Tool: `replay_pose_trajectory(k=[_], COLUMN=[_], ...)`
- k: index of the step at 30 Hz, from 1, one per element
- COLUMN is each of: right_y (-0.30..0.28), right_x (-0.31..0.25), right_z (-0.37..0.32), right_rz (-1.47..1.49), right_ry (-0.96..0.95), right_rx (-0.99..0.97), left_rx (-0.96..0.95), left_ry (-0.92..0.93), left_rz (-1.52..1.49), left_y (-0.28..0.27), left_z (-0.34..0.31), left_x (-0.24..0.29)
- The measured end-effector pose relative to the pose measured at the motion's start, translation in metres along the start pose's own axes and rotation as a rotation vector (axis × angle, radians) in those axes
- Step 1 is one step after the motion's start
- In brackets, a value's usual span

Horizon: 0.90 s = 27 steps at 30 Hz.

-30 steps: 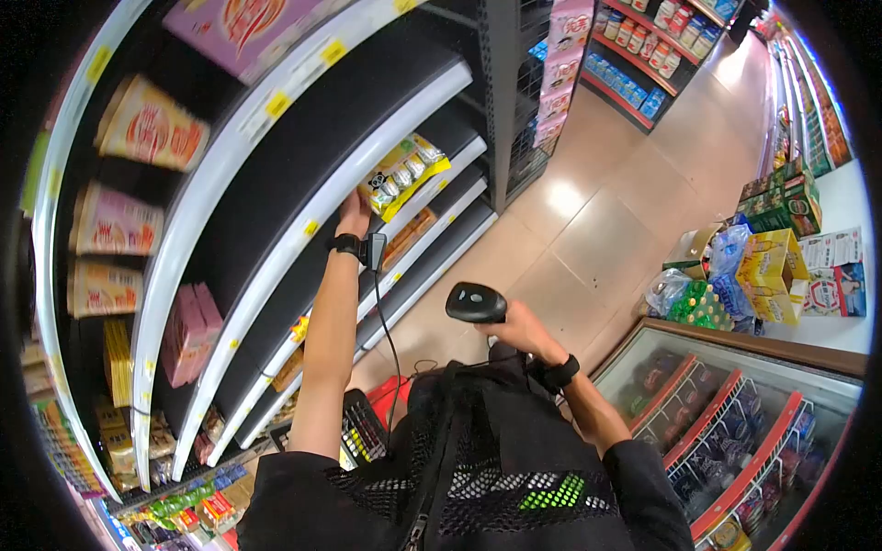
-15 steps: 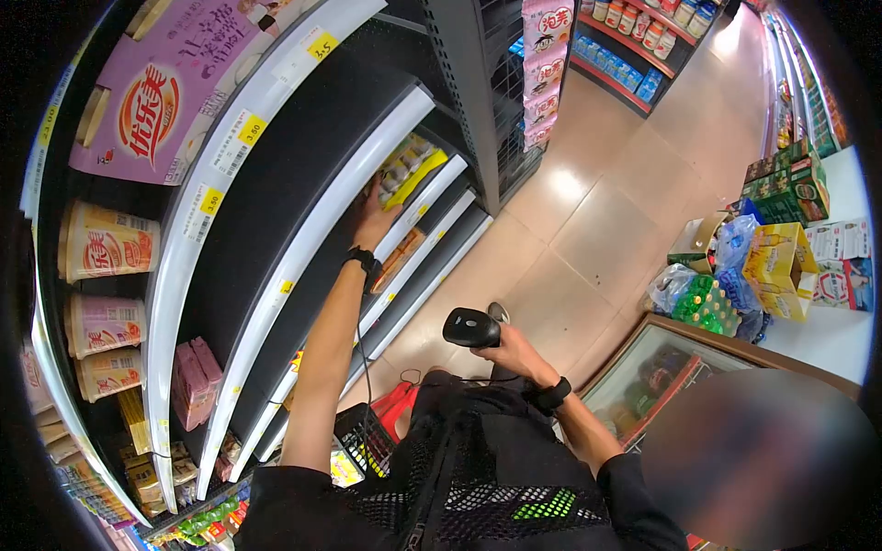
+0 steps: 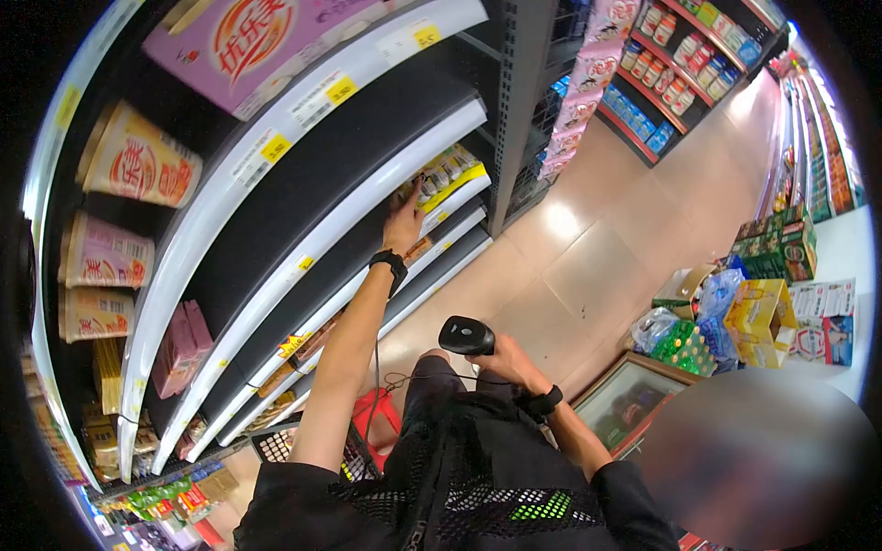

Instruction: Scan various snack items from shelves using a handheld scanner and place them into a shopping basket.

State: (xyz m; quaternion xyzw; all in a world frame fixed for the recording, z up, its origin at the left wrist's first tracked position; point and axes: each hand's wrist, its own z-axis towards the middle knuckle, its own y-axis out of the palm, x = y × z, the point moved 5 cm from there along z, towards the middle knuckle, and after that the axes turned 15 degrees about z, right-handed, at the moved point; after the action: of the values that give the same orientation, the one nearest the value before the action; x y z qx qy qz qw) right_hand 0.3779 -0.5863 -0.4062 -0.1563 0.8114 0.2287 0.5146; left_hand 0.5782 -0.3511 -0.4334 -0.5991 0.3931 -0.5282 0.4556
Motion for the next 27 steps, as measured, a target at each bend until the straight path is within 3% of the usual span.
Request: replay_pose_trajectory(k=[1, 3, 5, 7, 9, 12, 14, 15, 17, 19, 20, 22, 23, 25, 26, 27], right_y=[0.003, 0.002, 0.012, 0.017, 0.026, 0.055, 0.079, 0.091, 0.117, 0.141, 0.154, 0.176, 0.189, 0.206, 0.215, 0.225], right_x=[-0.002, 0.021, 0.018, 0.023, 0.032, 0.025, 0.030, 0.033, 0.035, 0.037, 0.037, 0.037, 0.036, 0.038, 0.042, 0.046], right_z=[0.000, 0.004, 0.005, 0.008, 0.014, 0.027, 0.039, 0.043, 0.048, 0.051, 0.049, 0.043, 0.037, 0.032, 0.029, 0.025], right_rz=[0.003, -0.016, -0.022, 0.029, -0.076, -0.122, -0.127, -0.140, -0.148, -0.213, -0.240, -0.285, -0.301, -0.325, -0.343, -0.359], right_ry=[-0.047, 0.023, -0.001, -0.057, 0.044, 0.182, 0.188, 0.198, 0.173, 0.194, 0.171, 0.142, 0.117, 0.084, 0.109, 0.135], right_rx=[0.006, -0.031, -0.078, -0.025, -0.108, -0.271, -0.380, -0.413, -0.491, -0.569, -0.596, -0.629, -0.661, -0.683, -0.695, -0.704], left_rx=[-0.094, -0.080, 0.233, 0.234, -0.038, -0.062, -0.087, -0.049, 0.121, 0.188, 0.287, 0.316, 0.455, 0.423, 0.373, 0.374], left_ry=[-0.004, -0.003, 0.129, 0.164, 0.010, -0.158, -0.404, -0.575, -0.707, -0.971, -0.990, -1.321, -1.387, -1.673, -1.714, -1.606], left_rz=[-0.056, -0.131, -0.142, -0.352, -0.465, -0.572, -0.517, -0.459, -0.261, -0.205, -0.116, -0.195, 0.014, -0.163, -0.159, -0.094], left_y=[0.000, 0.001, -0.006, -0.024, -0.018, 0.008, 0.005, 0.000, 0.001, -0.017, -0.036, -0.034, -0.029, 0.001, 0.011, 0.035], left_z=[-0.006, -0.027, -0.052, -0.098, -0.150, -0.239, -0.307, -0.342, -0.417, -0.485, -0.513, -0.585, -0.623, -0.690, -0.712, -0.740], left_x=[0.000, -0.004, -0.004, -0.006, -0.027, -0.082, -0.110, -0.126, -0.169, -0.200, -0.212, -0.255, -0.277, -0.321, -0.336, -0.359])
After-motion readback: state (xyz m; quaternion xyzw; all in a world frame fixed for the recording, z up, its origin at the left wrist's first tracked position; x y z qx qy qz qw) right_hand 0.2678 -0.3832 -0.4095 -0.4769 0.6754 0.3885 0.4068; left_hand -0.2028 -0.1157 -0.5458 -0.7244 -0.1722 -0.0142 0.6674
